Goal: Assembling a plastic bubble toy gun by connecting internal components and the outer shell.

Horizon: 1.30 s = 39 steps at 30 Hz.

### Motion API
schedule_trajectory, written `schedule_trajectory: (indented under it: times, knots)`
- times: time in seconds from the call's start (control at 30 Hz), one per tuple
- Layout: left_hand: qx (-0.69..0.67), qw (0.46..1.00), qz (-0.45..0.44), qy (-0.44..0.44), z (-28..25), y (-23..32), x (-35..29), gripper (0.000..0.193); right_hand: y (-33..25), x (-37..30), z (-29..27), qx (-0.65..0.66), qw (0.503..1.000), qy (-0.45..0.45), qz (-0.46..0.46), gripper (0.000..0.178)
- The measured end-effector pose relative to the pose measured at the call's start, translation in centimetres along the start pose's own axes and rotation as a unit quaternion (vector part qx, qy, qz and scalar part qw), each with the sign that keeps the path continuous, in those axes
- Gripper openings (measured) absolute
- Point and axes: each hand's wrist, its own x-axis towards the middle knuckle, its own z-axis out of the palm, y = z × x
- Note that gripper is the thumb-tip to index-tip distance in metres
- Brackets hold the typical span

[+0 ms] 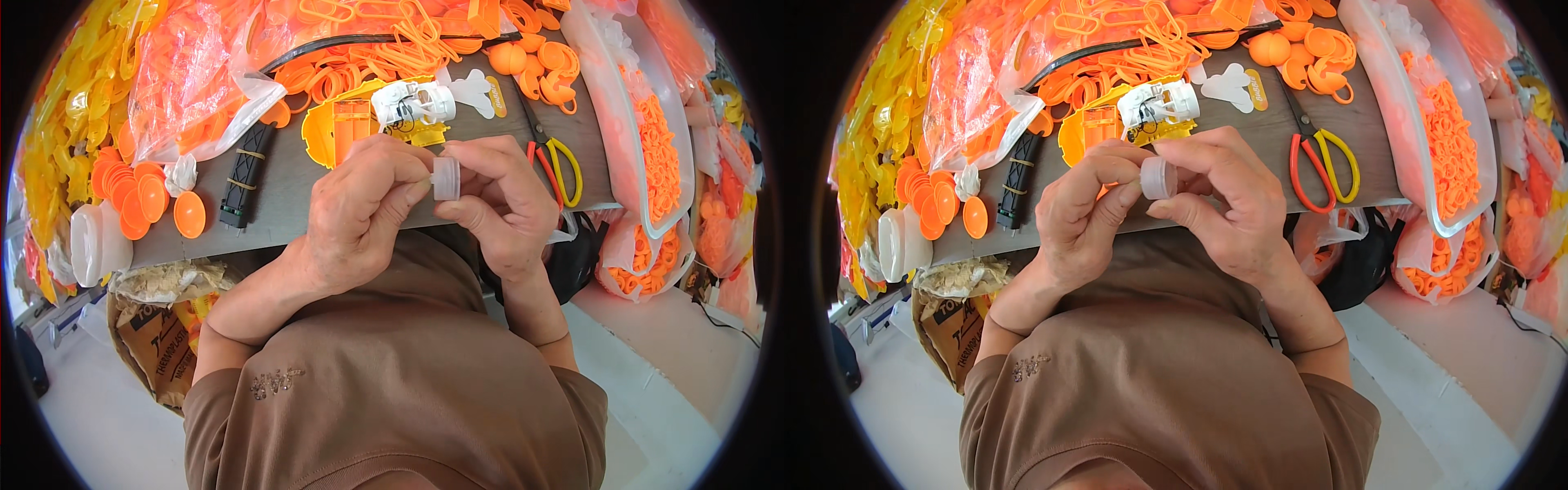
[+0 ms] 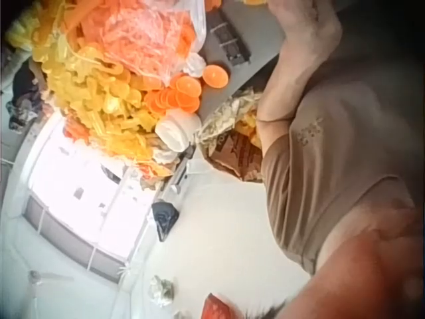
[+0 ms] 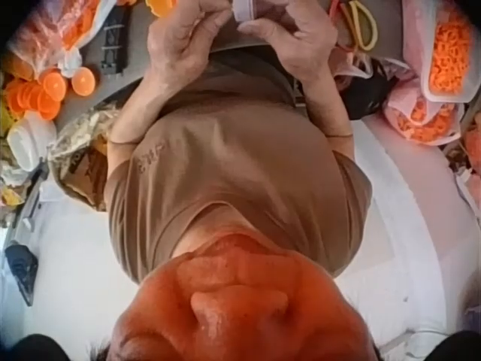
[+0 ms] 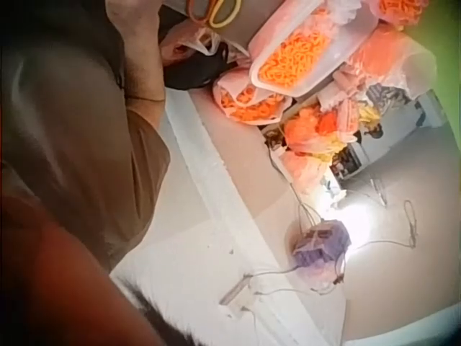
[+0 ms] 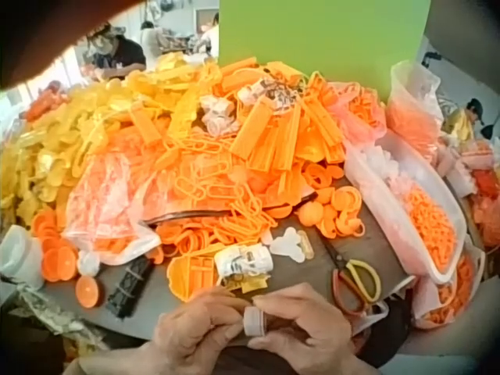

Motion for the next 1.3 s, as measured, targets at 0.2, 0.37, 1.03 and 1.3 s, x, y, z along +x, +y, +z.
schedule_trajectory:
  times: [0.2,0.37,1.03,1.3]
  knots:
    - [0.022,0.999,0.042,0.001,0.3,-0.3,-0.3,0.011,-0.5,-0.2,0.3,-0.07,0.996,0.012,-0.052,0.044]
    - [0.052,0.994,0.08,-0.058,-0.4,-0.4,0.3,0.015,-0.9,-0.4,-0.1,-0.079,0.997,-0.004,-0.021,0.043]
    - [0.228,0.954,0.175,-0.087,0.3,-0.8,0.5,0.034,0.3,-2.1,0.7,-0.097,0.995,0.009,0.007,0.014]
    - [0.283,0.943,0.164,-0.059,-1.0,-3.1,3.0,0.035,1.6,-3.5,-3.7,-0.04,0.976,0.145,0.156,0.007]
